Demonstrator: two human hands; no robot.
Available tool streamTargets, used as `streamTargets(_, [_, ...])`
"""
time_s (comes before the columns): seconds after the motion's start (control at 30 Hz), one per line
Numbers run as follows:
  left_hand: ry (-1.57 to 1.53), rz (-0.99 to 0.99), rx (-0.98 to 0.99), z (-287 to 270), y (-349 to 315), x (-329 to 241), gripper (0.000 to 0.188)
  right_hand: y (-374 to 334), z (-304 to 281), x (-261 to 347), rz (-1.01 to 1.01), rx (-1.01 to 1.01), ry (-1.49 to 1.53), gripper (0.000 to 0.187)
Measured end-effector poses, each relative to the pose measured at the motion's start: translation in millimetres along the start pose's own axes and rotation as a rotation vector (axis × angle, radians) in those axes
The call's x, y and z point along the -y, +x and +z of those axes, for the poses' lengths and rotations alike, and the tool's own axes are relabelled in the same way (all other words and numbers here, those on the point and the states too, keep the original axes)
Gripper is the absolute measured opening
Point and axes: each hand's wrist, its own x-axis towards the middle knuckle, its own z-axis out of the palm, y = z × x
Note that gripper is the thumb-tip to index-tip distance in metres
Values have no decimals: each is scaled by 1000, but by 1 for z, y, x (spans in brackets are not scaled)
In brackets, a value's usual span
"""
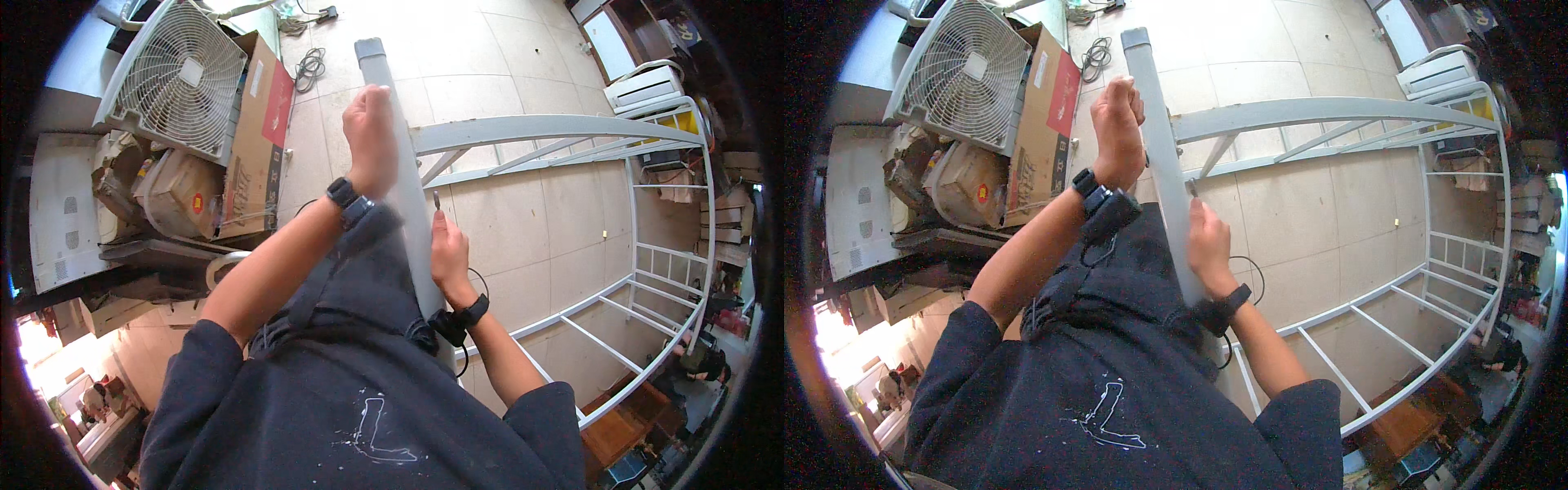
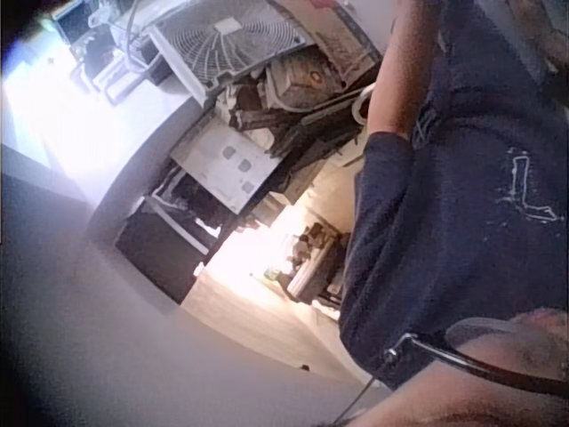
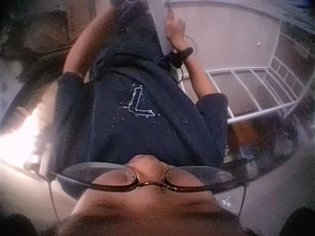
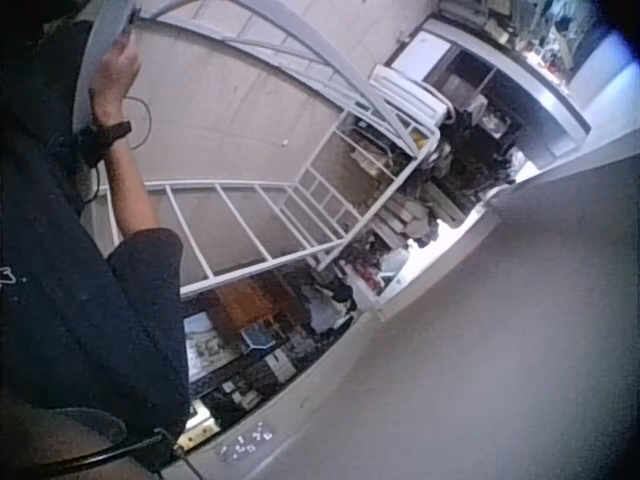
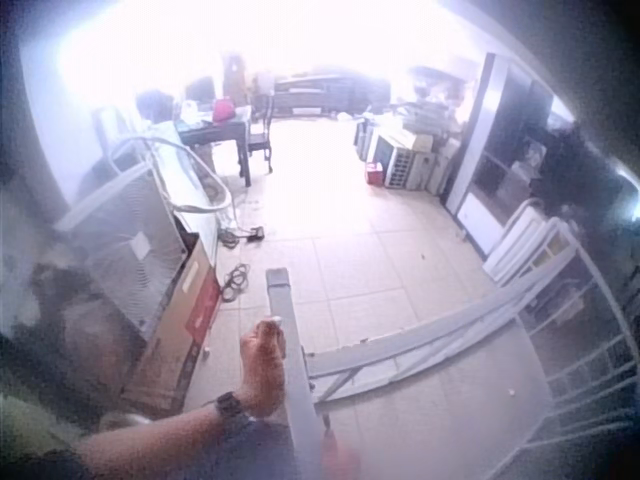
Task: The person assembles a metal bed frame by inserting and tightening bolts into the joints using an allen wrench.
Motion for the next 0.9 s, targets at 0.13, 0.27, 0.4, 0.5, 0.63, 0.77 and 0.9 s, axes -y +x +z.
streamTargets(0.13, [-45,39,30,-4,-10,-7,37,3,0,0,-77,-45,0,64])
streamTargets(0.27, [-65,50,40,-5,-13,-5,36,-1,2,-1,-70,-60,44,58])
streamTargets(0.4, [83,93,-32,9,-24,-2,37,-12,2,-5,-93,-86,90,57])
streamTargets(0.5, [100,66,-42,23,-30,-9,36,-16,-3,3,-44,-37,80,44])
streamTargets(0.63, [36,63,-60,15,-34,-15,31,-26,-4,-15,-14,2,61,38])
streamTargets(0.77, [250,182,-12,10,-38,-7,24,-33,-4,-32,12,59,50,51])
streamTargets(0.9, [281,297,71,10,-42,0,20,-32,-11,-21,8,91,36,50])
